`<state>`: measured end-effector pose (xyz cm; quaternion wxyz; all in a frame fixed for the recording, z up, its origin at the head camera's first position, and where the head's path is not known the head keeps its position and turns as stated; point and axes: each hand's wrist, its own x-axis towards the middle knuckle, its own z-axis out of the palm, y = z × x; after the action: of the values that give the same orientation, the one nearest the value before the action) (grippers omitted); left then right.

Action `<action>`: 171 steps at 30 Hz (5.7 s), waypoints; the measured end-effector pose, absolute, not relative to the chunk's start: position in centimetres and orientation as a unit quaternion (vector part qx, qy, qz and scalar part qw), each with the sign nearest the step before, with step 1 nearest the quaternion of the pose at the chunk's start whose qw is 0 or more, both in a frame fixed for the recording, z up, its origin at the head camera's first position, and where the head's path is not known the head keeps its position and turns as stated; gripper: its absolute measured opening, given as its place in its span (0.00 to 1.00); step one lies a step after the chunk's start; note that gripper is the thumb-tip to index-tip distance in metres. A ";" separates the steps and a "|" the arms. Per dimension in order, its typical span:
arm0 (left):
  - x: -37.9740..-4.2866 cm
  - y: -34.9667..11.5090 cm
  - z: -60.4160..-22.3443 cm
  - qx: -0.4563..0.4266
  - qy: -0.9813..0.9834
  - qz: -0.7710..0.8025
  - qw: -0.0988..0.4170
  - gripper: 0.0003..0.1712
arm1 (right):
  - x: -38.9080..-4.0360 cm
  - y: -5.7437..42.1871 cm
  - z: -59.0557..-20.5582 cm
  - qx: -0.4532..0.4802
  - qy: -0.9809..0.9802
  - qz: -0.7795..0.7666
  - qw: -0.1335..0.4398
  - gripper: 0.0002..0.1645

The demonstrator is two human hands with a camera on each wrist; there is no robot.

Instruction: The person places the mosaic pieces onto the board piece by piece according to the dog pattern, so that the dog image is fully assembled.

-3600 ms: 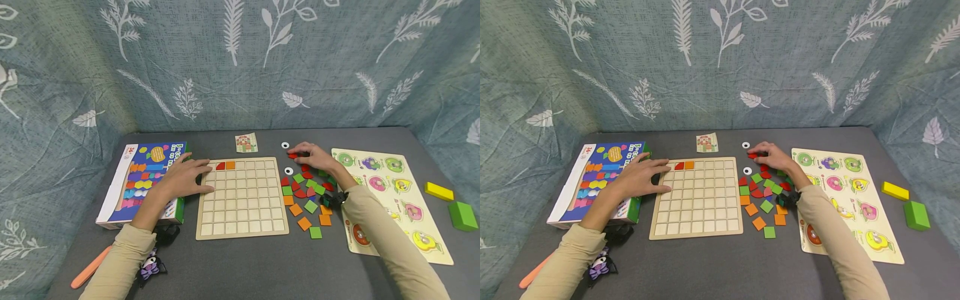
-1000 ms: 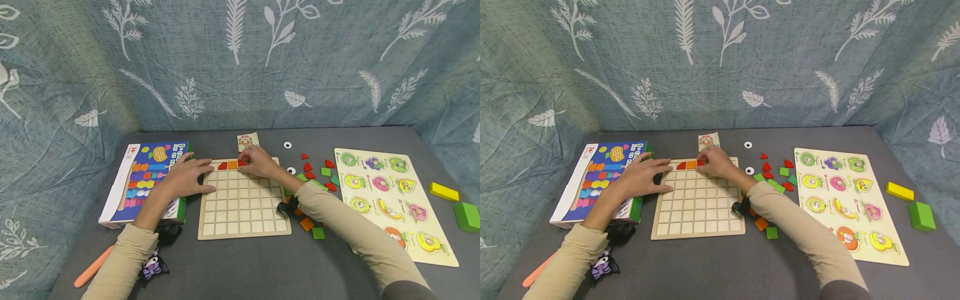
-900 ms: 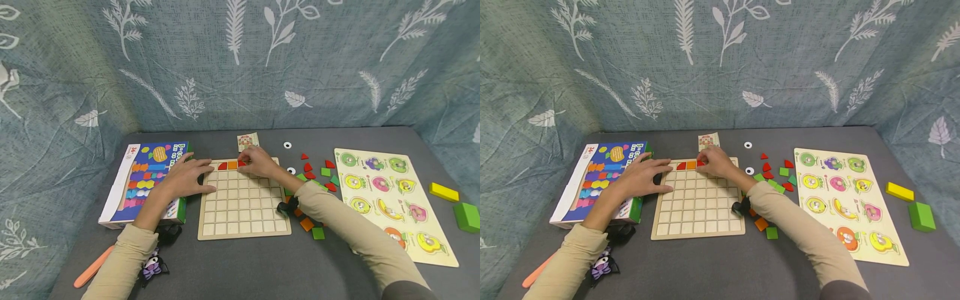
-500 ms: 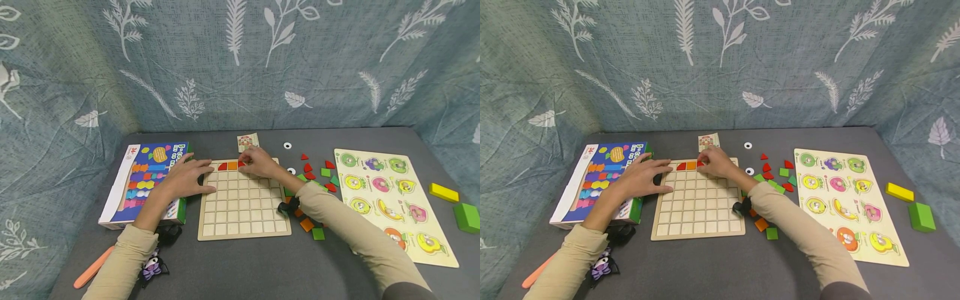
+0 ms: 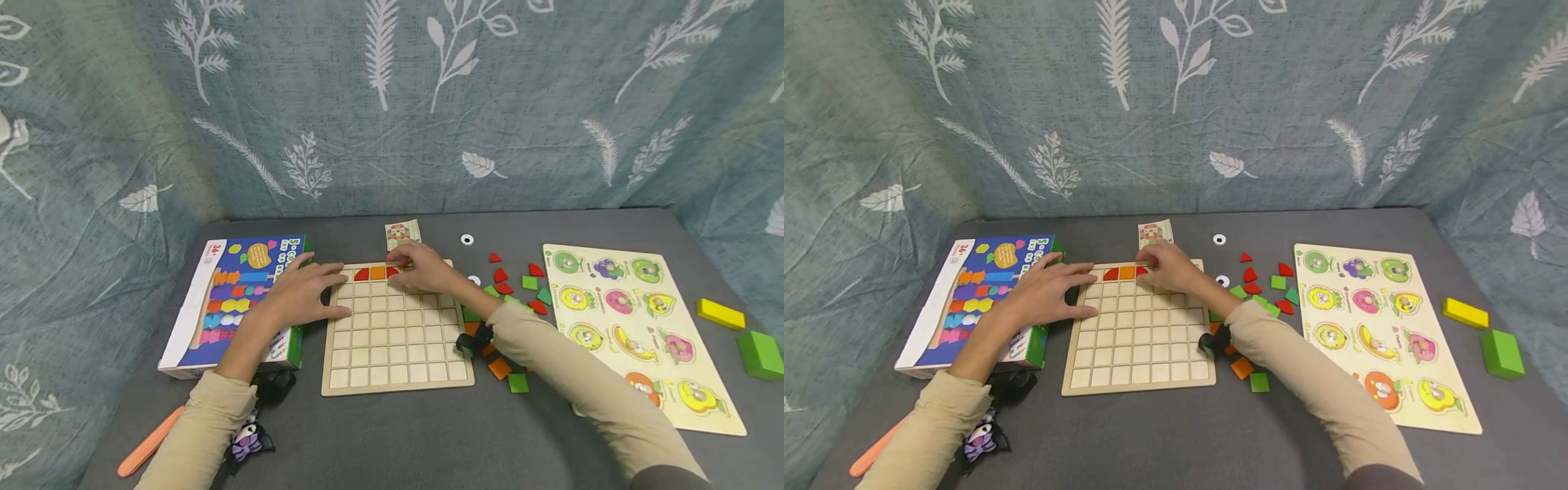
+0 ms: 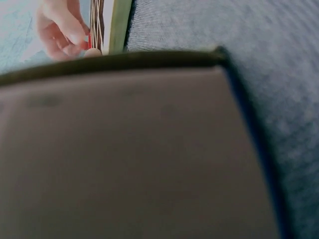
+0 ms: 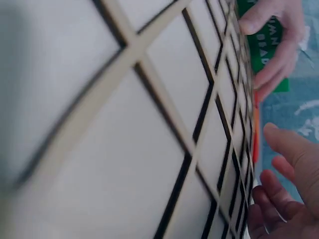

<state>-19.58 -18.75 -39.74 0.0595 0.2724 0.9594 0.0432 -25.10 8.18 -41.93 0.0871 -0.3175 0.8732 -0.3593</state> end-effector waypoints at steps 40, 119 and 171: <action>-19.5 -18.9 -39.9 0.276 0.959 0.046 0.049 0.42 | -21.0 30.0 -41.9 -0.212 0.937 -0.277 0.002 0.12; -19.4 -19.0 -39.1 0.292 0.953 0.017 0.079 0.54 | -22.7 2.0 -41.0 -0.448 0.861 -0.236 0.046 0.06; -19.0 -18.8 -38.8 0.291 0.951 0.003 0.101 0.60 | -20.0 16.0 -40.7 -0.387 0.892 -0.232 -0.026 0.17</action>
<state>-19.03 -18.77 -38.80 0.1008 0.2907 0.9515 0.0035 -19.97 16.01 -40.66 -0.0259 -0.3873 0.8920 -0.2318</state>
